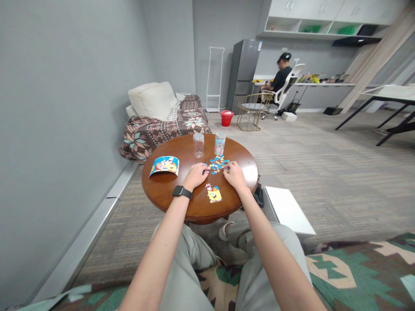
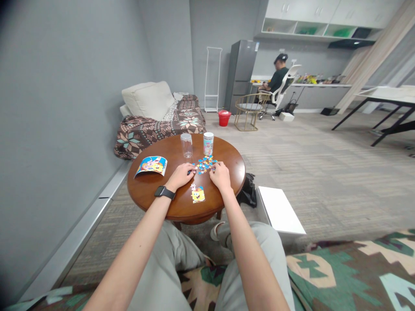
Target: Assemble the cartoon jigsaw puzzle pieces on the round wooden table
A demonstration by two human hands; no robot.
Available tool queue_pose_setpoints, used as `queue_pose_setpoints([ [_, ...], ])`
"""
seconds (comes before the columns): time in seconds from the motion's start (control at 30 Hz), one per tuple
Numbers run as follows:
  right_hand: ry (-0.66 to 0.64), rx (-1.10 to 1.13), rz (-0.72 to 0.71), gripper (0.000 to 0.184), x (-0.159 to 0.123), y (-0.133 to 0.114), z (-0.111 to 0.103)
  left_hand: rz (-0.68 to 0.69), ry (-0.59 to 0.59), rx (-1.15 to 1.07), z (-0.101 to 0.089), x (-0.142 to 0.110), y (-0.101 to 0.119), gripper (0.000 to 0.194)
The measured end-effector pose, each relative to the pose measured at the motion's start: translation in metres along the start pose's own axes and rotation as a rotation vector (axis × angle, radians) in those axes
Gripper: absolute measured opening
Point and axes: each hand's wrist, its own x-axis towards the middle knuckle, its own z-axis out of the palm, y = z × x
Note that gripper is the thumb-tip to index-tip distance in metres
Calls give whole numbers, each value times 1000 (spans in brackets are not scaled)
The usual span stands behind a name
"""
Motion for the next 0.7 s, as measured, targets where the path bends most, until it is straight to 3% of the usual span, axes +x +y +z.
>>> queue_pose_setpoints([
  [0.23, -17, -9, -20, 17, 0, -5, -5, -13, -4, 2, -1, -1, 1, 23],
  [0.43, -73, 17, -212, 30, -1, -11, -8, -35, 4, 31, -3, -2, 4, 18],
  [0.7, -112, 27, -220, 18, 1, -15, -11, -30, -8, 13, -4, -2, 5, 18],
])
